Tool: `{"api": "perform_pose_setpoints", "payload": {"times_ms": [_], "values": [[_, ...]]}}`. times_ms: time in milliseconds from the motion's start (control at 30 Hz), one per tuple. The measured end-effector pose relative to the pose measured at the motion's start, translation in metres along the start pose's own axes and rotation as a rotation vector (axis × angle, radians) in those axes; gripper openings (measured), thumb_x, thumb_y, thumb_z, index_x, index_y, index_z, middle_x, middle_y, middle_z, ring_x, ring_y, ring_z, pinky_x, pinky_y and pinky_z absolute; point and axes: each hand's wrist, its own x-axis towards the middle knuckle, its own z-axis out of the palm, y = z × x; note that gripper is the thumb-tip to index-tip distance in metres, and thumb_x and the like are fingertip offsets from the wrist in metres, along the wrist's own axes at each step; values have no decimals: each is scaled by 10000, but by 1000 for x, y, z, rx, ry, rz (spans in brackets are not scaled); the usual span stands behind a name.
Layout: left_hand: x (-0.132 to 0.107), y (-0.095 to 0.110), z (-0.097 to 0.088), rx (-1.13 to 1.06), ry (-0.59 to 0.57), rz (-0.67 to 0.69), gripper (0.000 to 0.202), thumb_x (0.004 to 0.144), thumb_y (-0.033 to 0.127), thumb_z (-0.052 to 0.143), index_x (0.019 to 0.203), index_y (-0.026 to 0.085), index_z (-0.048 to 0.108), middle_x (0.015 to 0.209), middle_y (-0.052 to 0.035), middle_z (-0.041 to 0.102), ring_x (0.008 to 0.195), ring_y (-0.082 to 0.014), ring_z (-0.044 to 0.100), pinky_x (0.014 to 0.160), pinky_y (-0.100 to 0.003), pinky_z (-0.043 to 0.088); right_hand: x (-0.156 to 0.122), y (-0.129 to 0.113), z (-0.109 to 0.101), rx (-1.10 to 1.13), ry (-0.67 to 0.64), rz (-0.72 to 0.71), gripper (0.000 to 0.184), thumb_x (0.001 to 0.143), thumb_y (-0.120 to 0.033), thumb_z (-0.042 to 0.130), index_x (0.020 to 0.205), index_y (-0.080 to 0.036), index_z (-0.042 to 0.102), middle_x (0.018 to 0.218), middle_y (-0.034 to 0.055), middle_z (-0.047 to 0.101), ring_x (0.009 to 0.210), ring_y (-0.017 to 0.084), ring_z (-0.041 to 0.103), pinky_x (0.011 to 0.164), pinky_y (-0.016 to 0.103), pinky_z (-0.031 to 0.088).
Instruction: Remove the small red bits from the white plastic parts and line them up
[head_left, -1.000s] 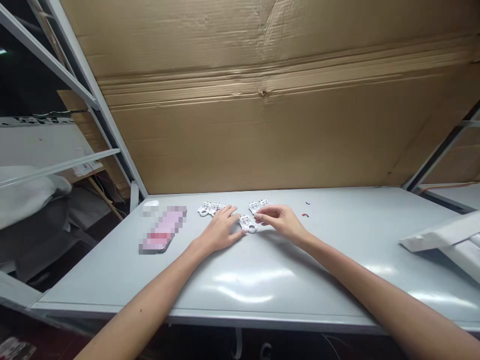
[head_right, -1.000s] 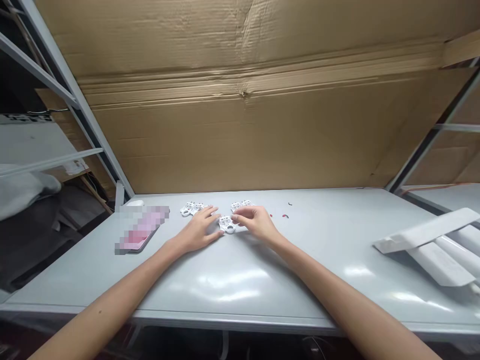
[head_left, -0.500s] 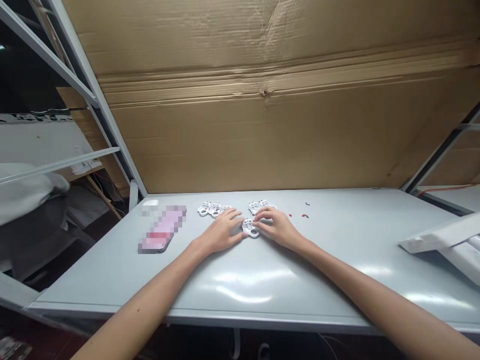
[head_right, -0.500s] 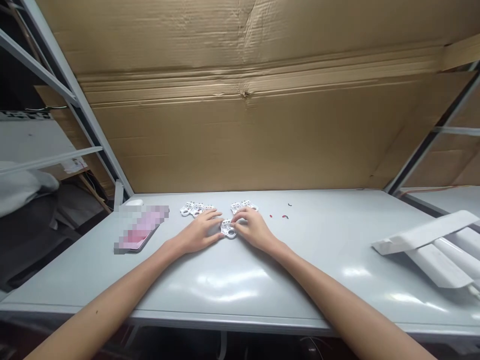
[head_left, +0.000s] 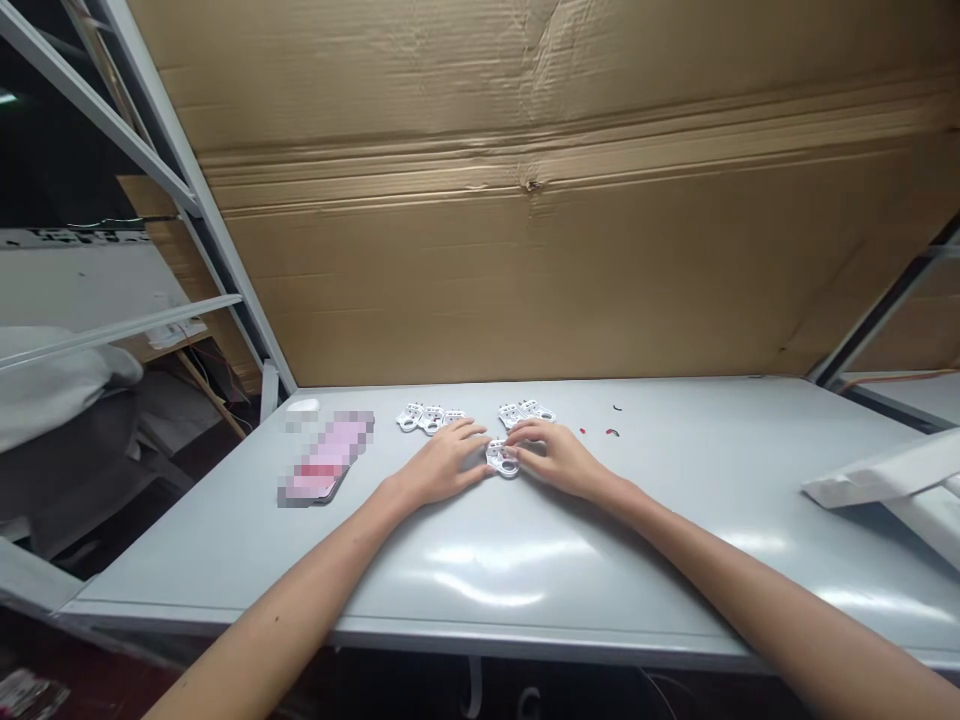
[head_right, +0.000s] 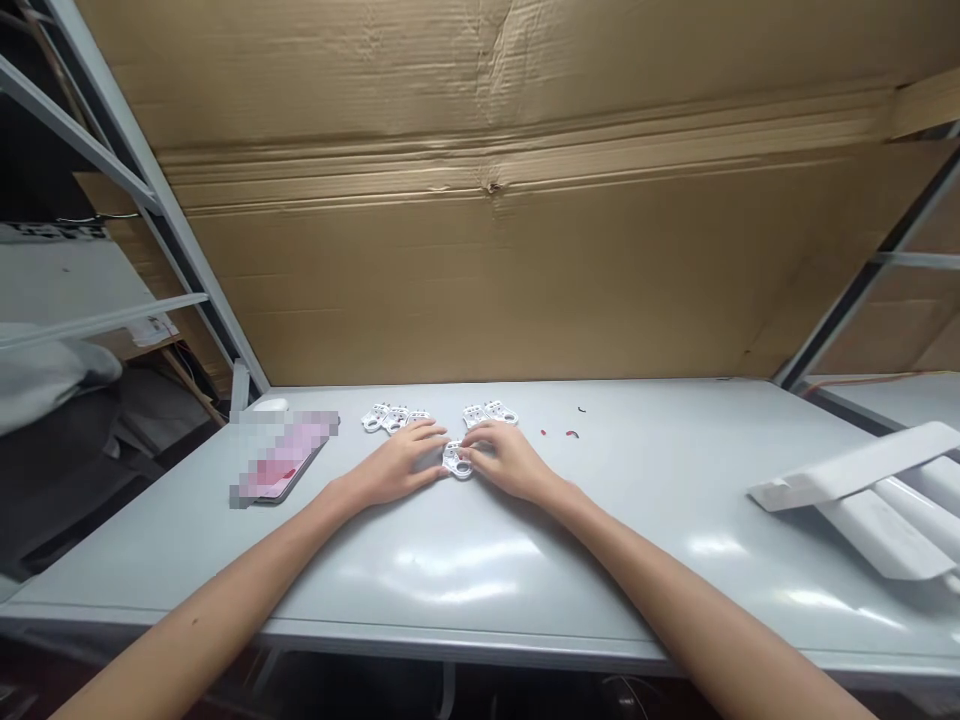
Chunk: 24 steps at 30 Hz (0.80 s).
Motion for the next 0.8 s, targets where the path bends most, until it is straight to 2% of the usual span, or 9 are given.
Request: {"api": "perform_pose_setpoints", "payload": {"times_ms": [233, 433, 600, 800], "values": [[-1, -2, 2, 19, 31, -7, 350, 957, 398, 578, 1233, 185, 615, 1318, -134, 591, 1280, -303, 502, 1099, -477, 391, -1, 4, 1, -9, 13, 14, 212, 907, -307, 545, 867, -223, 735, 949, 69, 743, 882, 239, 663, 831, 386, 481], [-1, 8, -7, -14, 100, 9, 291, 926, 354, 601, 1157, 184, 654, 1261, -136, 620, 1167, -288, 580, 1001, -437, 465, 0, 3, 2, -33, -49, 12, 244, 914, -288, 520, 842, -219, 743, 897, 69, 751, 818, 230, 664, 773, 365, 482], [-1, 18, -15, -106, 45, 143, 233, 951, 312, 527, 1060, 207, 704, 1053, -77, 722, 971, -230, 668, 928, -395, 484, 0, 4, -1, -25, -55, -9, 219, 897, -272, 541, 835, -228, 746, 863, 54, 749, 799, 219, 655, 748, 343, 475], [-1, 24, -17, -142, -27, 202, 275, 935, 355, 563, 1134, 215, 691, 1135, -77, 715, 1085, -245, 649, 981, -390, 467, 0, 4, -5, -18, -42, 21, 270, 903, -254, 492, 838, -226, 752, 883, 56, 751, 794, 218, 642, 721, 337, 473]]}}
